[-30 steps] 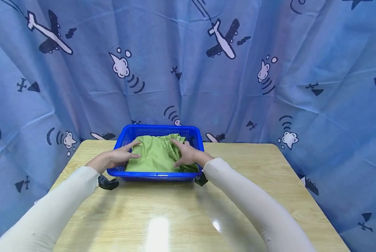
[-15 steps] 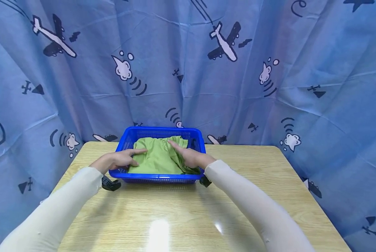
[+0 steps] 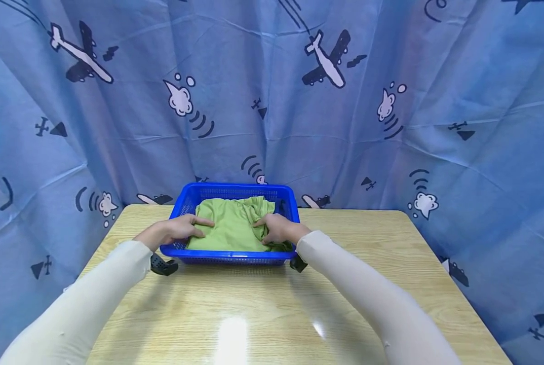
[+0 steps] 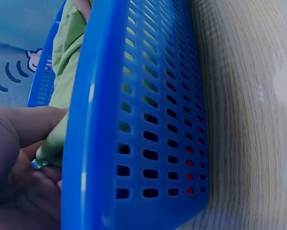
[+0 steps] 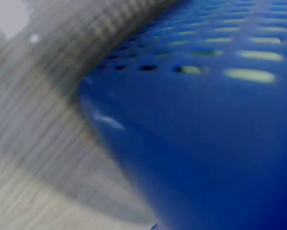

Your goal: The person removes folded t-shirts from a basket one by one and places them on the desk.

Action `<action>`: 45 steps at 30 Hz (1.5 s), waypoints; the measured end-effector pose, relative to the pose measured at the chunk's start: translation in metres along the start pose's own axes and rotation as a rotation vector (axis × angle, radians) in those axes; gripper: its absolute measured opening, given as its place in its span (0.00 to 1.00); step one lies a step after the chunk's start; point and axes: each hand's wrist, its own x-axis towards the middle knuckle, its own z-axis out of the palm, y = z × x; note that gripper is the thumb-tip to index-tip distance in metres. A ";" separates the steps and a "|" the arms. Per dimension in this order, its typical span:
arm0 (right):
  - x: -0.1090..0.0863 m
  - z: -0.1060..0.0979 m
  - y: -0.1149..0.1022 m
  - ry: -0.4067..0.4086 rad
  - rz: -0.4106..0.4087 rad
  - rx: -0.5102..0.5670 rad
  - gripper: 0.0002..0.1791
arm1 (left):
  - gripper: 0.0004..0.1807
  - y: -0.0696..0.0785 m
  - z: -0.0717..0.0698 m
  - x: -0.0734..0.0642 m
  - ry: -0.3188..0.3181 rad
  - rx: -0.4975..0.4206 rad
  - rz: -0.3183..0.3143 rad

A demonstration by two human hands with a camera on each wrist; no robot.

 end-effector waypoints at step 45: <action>-0.061 -0.070 0.039 0.128 -0.010 0.804 0.32 | 0.43 0.073 -0.007 -0.030 0.092 -0.400 0.268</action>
